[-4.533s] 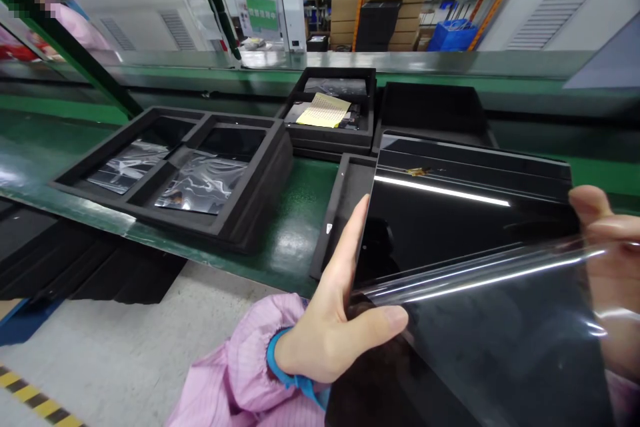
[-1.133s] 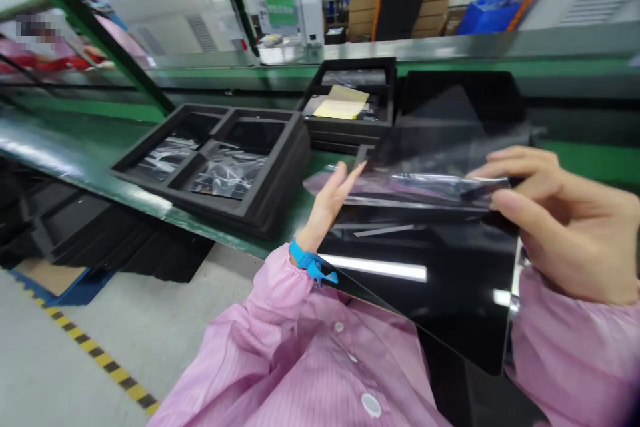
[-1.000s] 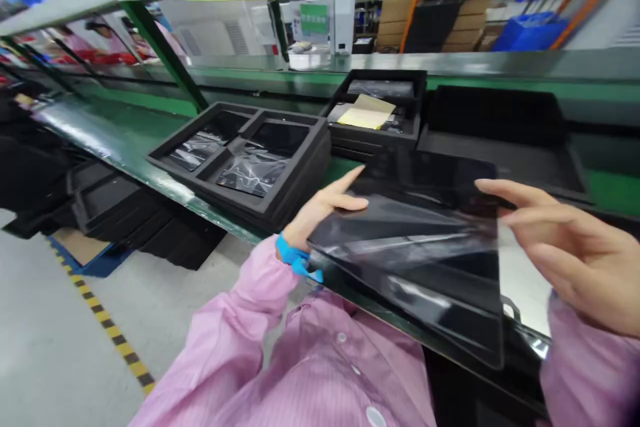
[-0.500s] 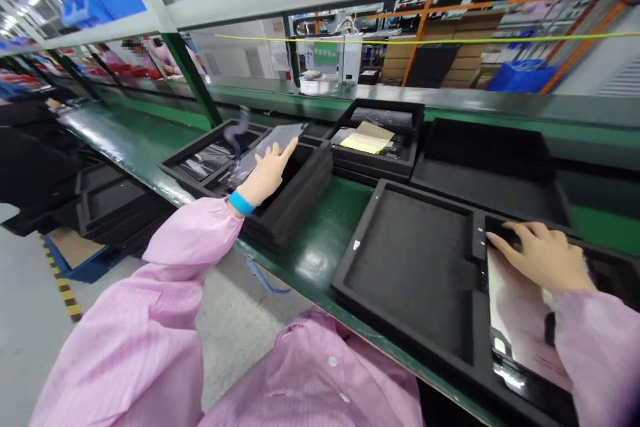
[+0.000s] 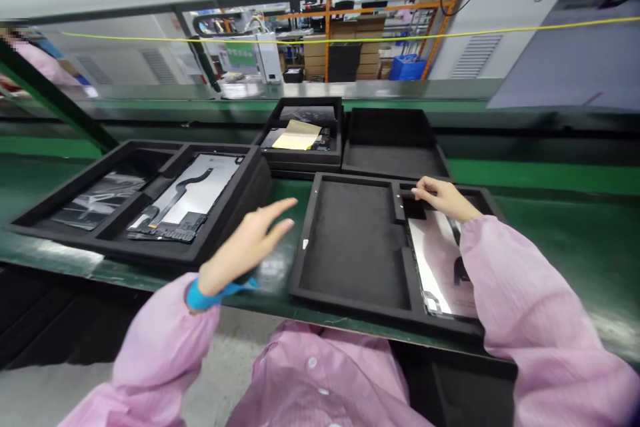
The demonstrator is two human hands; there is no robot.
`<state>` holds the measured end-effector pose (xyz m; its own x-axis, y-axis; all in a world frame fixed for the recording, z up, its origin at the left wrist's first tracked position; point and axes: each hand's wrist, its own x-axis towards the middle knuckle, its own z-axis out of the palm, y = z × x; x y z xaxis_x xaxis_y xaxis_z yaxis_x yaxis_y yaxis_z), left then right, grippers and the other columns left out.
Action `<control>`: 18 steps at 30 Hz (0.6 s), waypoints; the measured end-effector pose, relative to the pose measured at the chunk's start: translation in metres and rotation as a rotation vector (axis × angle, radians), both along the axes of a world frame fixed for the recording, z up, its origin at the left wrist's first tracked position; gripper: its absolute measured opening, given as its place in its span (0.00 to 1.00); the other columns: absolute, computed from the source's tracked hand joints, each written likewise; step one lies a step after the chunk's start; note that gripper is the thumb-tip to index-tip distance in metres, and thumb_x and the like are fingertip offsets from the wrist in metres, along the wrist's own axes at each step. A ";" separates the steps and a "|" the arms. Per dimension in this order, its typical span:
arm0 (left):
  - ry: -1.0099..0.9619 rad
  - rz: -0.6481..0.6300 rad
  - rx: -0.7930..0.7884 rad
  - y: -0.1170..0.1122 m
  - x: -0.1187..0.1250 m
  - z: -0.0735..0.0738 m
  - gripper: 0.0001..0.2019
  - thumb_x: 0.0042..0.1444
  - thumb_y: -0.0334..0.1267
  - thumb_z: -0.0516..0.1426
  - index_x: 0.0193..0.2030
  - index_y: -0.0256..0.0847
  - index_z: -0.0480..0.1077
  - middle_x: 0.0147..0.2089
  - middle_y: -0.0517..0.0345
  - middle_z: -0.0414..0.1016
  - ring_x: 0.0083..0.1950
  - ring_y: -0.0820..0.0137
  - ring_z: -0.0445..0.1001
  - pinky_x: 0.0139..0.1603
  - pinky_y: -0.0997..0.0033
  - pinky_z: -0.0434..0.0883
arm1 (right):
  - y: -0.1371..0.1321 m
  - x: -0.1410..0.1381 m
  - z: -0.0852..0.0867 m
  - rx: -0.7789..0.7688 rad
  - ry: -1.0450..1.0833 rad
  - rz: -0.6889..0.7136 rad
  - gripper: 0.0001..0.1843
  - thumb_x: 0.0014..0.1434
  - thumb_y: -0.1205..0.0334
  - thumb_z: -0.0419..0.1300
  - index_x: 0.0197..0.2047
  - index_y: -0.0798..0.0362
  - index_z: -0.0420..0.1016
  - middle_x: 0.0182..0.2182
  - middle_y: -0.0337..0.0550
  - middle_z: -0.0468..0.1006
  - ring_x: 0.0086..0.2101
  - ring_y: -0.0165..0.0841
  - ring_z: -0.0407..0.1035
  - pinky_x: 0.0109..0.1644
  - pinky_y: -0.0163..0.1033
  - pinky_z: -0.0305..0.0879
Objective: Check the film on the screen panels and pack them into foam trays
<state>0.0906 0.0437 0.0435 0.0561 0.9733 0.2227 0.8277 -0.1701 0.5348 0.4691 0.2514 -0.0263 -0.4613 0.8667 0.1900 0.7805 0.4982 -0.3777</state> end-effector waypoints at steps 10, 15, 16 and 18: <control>-0.444 -0.380 -0.240 0.003 0.128 -0.077 0.20 0.62 0.36 0.50 0.59 0.35 0.68 0.66 0.40 0.62 0.71 0.59 0.54 0.70 0.52 0.51 | -0.019 -0.019 0.002 -0.048 -0.130 -0.048 0.16 0.60 0.54 0.58 0.46 0.55 0.73 0.48 0.49 0.73 0.49 0.40 0.67 0.56 0.54 0.62; -0.712 -0.355 -0.290 0.003 0.130 -0.077 0.17 0.62 0.40 0.51 0.52 0.34 0.72 0.60 0.39 0.71 0.65 0.58 0.65 0.68 0.52 0.57 | -0.031 -0.008 0.060 0.019 0.031 0.000 0.15 0.56 0.51 0.54 0.40 0.52 0.72 0.40 0.46 0.78 0.43 0.40 0.72 0.51 0.48 0.68; -0.778 -0.378 -0.338 0.000 0.131 -0.071 0.17 0.62 0.42 0.50 0.49 0.33 0.73 0.55 0.38 0.75 0.59 0.57 0.72 0.64 0.51 0.63 | -0.040 -0.006 0.079 0.046 0.071 0.015 0.17 0.55 0.48 0.54 0.39 0.52 0.72 0.39 0.45 0.78 0.42 0.40 0.72 0.50 0.47 0.68; -0.907 -0.468 -0.478 -0.008 0.136 -0.056 0.23 0.64 0.48 0.46 0.47 0.30 0.72 0.46 0.35 0.79 0.47 0.56 0.79 0.52 0.51 0.73 | -0.071 -0.008 0.119 0.142 0.151 0.039 0.20 0.56 0.42 0.55 0.36 0.51 0.72 0.37 0.43 0.78 0.41 0.39 0.72 0.49 0.45 0.69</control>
<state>0.2262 0.0358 -0.0127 0.4451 0.8952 -0.0227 0.0084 0.0212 0.9997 0.4613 0.1803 0.0923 -0.4511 0.8084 0.3783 0.6992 0.5835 -0.4132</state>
